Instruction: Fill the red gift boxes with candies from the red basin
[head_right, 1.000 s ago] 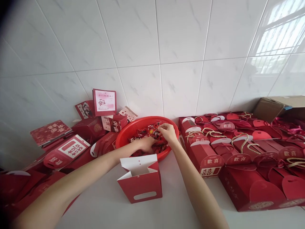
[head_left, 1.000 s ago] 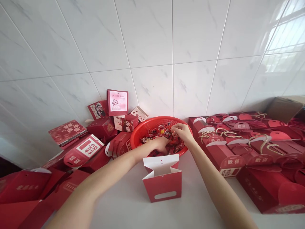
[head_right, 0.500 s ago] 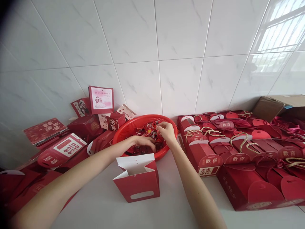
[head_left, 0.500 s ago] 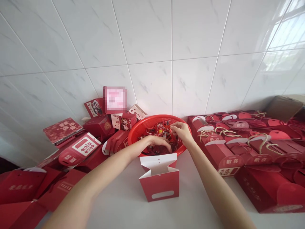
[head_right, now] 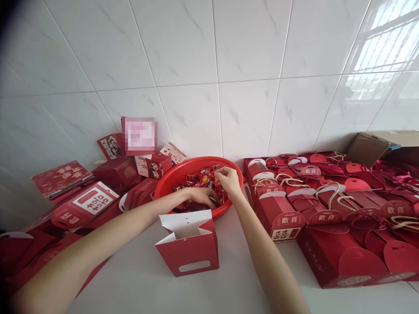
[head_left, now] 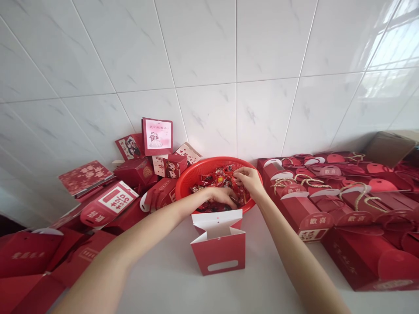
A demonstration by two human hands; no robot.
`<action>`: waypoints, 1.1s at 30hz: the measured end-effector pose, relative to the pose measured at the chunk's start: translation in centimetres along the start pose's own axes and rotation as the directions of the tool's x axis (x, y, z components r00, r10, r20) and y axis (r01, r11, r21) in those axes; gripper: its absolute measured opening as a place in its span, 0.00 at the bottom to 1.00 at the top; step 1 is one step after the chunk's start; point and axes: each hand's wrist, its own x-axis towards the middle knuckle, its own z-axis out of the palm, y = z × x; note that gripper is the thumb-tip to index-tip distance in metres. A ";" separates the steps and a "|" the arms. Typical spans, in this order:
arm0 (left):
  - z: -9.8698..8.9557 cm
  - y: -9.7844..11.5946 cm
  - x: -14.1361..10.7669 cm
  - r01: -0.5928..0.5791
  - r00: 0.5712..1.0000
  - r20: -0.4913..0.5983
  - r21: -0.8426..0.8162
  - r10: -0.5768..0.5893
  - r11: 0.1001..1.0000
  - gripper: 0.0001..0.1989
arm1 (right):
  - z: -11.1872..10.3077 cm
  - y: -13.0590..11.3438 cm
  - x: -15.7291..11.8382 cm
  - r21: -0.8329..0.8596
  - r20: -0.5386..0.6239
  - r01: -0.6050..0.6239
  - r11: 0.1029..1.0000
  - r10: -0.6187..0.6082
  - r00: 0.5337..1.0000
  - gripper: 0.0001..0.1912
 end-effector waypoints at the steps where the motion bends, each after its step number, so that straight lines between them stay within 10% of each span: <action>1: -0.1 -0.1 0.1 -0.024 1.000 -0.003 0.011 0.024 1.000 0.03 | 0.0 0.0 0.0 0.000 -0.003 0.002 1.000 -0.002 1.000 0.03; 15: -3.1 -0.3 -1.8 -0.430 0.831 -0.537 -0.456 0.145 0.779 0.15 | -0.2 0.3 0.5 0.076 -0.028 0.006 0.997 -0.004 1.000 0.09; 25: -3.1 -0.7 -2.5 -0.368 0.885 -0.446 -0.497 0.133 0.786 0.50 | -0.2 0.5 0.2 0.093 0.076 -0.015 0.996 0.008 0.997 0.09; 33: -2.5 0.2 -2.9 -0.297 0.942 -0.301 -0.554 0.145 0.777 0.49 | -0.2 0.5 0.2 0.183 0.096 -0.017 0.983 0.000 0.995 0.13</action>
